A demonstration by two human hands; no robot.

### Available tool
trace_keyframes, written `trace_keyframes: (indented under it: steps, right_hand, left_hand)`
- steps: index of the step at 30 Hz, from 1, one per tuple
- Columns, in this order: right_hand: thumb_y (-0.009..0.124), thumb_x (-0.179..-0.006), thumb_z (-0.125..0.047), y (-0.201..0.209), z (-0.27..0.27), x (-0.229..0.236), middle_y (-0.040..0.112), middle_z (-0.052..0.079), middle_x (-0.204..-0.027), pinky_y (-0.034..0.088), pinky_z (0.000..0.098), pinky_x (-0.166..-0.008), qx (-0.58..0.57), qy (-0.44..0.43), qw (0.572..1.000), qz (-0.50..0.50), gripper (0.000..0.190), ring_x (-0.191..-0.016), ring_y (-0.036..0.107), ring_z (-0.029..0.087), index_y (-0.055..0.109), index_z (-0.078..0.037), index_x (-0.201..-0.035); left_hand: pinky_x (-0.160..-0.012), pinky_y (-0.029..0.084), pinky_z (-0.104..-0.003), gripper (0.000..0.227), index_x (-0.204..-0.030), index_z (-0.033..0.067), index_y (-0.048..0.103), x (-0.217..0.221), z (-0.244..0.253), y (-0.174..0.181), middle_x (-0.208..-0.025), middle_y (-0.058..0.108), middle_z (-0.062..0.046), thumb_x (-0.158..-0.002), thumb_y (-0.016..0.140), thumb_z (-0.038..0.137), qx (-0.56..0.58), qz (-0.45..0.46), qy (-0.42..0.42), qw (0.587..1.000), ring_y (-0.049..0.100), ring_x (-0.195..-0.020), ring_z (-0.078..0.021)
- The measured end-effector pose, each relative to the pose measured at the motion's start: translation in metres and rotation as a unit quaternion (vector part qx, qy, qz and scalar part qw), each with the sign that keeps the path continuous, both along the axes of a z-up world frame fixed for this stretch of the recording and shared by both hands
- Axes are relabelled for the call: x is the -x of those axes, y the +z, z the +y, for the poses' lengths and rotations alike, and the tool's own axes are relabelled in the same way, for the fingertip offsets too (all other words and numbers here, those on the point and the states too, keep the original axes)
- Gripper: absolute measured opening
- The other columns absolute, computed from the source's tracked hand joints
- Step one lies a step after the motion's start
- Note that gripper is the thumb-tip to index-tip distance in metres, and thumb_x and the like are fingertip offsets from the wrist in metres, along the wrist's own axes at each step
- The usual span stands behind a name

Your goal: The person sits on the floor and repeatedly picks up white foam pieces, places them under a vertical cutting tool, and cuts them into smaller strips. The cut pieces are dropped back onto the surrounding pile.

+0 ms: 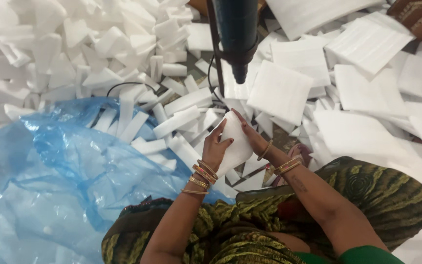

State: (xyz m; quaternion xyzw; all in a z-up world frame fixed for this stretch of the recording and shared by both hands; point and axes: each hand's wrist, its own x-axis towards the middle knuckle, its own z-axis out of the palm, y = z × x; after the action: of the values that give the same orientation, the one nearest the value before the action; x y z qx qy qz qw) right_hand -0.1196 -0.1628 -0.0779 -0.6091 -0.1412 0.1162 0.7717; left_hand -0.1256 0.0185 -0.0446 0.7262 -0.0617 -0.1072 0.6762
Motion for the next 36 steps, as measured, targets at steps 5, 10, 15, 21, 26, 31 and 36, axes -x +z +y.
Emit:
trace_keyframes:
  steps: [5,10,15,21,26,31,36]
  right_hand:
    - [0.03,-0.104,-0.063,0.0,0.016,0.017,0.031,0.015,-0.164,0.03,0.0375,-0.121,0.039,0.02,0.998,-0.034,0.081,-0.146,0.038,0.027,0.01,-0.017,-0.166]
    - [0.03,-0.104,-0.065,0.0,0.023,0.017,0.025,0.014,-0.168,0.025,0.0369,-0.123,0.063,0.022,0.995,-0.067,0.083,-0.15,0.032,0.026,0.011,-0.014,-0.166]
    - [0.033,-0.104,-0.065,0.0,0.024,0.019,0.031,0.014,-0.163,0.032,0.0378,-0.12,0.013,0.034,0.998,-0.059,0.083,-0.143,0.04,0.026,0.012,-0.014,-0.166]
    - [0.036,-0.103,-0.065,-0.006,0.023,0.015,0.035,0.014,-0.16,0.036,0.0388,-0.118,-0.027,0.034,0.997,-0.058,0.084,-0.14,0.044,0.025,0.013,-0.015,-0.166]
    - [0.038,-0.102,-0.067,-0.01,0.019,0.011,0.038,0.013,-0.158,0.038,0.0388,-0.118,-0.047,0.034,0.998,-0.039,0.087,-0.139,0.046,0.025,0.015,-0.013,-0.166]
    - [0.038,-0.099,-0.069,-0.016,0.02,0.005,0.041,0.012,-0.155,0.043,0.0401,-0.114,-0.055,0.031,0.997,-0.036,0.089,-0.136,0.049,0.025,0.017,-0.014,-0.165]
    - [0.041,-0.098,-0.07,-0.016,0.021,0.007,0.042,0.012,-0.155,0.043,0.0398,-0.114,-0.086,0.042,0.995,-0.015,0.09,-0.136,0.049,0.025,0.019,-0.014,-0.165]
  left_hand:
    - [-0.088,0.057,-0.03,0.073,-0.151,0.0071,0.05,0.022,0.02,0.006,-0.13,0.07,-0.014,-0.082,0.07,-0.004,0.002,-0.015,-0.003,1.0,0.067,-0.106,-0.0161]
    - [-0.092,0.055,-0.031,0.073,-0.152,0.0092,0.049,0.034,0.027,0.014,-0.131,0.068,-0.014,-0.083,0.07,-0.004,0.024,-0.02,-0.002,1.0,0.066,-0.11,-0.0167]
    - [-0.09,0.055,-0.031,0.073,-0.152,0.0129,0.05,0.04,0.028,0.019,-0.131,0.069,-0.014,-0.084,0.07,-0.004,0.01,-0.027,0.0,1.0,0.066,-0.109,-0.0173]
    - [-0.09,0.057,-0.032,0.074,-0.153,0.0172,0.049,0.039,0.023,0.019,-0.13,0.069,-0.012,-0.085,0.071,-0.002,0.009,-0.017,-0.01,1.0,0.067,-0.109,-0.017]
    - [-0.093,0.056,-0.032,0.075,-0.153,0.0221,0.049,0.04,0.022,0.018,-0.125,0.067,-0.01,-0.085,0.073,-0.001,-0.024,-0.025,-0.018,0.999,0.066,-0.11,-0.0175]
    - [-0.097,0.052,-0.033,0.075,-0.153,0.0242,0.049,0.042,0.02,0.016,-0.123,0.067,-0.009,-0.086,0.074,0.002,-0.044,-0.034,-0.017,0.998,0.065,-0.11,-0.0188]
    - [-0.098,0.052,-0.033,0.07,-0.152,0.0235,0.05,0.043,0.019,0.012,-0.126,0.066,-0.008,-0.088,0.071,0.004,-0.033,-0.04,-0.02,0.998,0.065,-0.111,-0.0193]
